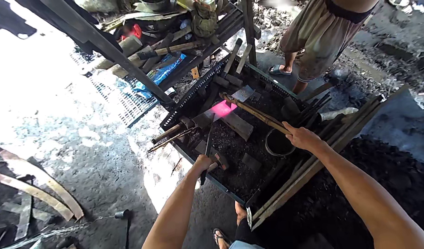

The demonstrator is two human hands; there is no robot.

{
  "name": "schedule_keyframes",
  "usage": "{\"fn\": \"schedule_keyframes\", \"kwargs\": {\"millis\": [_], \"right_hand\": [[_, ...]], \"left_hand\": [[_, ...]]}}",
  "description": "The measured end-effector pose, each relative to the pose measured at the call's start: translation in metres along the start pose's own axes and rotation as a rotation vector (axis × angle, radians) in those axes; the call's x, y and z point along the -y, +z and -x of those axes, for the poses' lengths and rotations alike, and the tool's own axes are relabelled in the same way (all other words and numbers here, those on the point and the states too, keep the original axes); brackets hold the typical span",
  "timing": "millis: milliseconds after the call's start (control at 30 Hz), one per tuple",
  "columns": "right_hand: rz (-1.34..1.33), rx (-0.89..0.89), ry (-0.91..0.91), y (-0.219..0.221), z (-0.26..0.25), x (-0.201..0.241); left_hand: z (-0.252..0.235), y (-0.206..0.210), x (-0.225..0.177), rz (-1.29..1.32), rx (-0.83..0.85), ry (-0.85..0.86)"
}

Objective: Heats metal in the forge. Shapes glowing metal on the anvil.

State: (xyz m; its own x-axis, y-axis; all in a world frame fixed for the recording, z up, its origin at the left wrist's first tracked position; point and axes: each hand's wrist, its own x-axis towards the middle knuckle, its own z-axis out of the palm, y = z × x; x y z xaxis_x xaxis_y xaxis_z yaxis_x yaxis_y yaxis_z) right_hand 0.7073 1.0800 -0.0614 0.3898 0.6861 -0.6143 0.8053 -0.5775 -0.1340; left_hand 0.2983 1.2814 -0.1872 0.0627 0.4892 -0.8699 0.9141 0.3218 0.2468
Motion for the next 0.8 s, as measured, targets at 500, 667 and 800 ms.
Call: {"fn": "schedule_keyframes", "kwargs": {"millis": [500, 667, 800], "right_hand": [[-0.158, 0.054, -0.008, 0.008, 0.012, -0.011], [-0.144, 0.049, -0.027, 0.011, 0.046, -0.028], [-0.138, 0.037, -0.038, 0.008, 0.054, -0.030]], "left_hand": [[-0.004, -0.001, -0.001, -0.005, -0.034, 0.090], [-0.009, 0.006, 0.013, 0.034, -0.019, 0.101], [-0.018, 0.024, 0.026, 0.058, -0.012, 0.133]]}}
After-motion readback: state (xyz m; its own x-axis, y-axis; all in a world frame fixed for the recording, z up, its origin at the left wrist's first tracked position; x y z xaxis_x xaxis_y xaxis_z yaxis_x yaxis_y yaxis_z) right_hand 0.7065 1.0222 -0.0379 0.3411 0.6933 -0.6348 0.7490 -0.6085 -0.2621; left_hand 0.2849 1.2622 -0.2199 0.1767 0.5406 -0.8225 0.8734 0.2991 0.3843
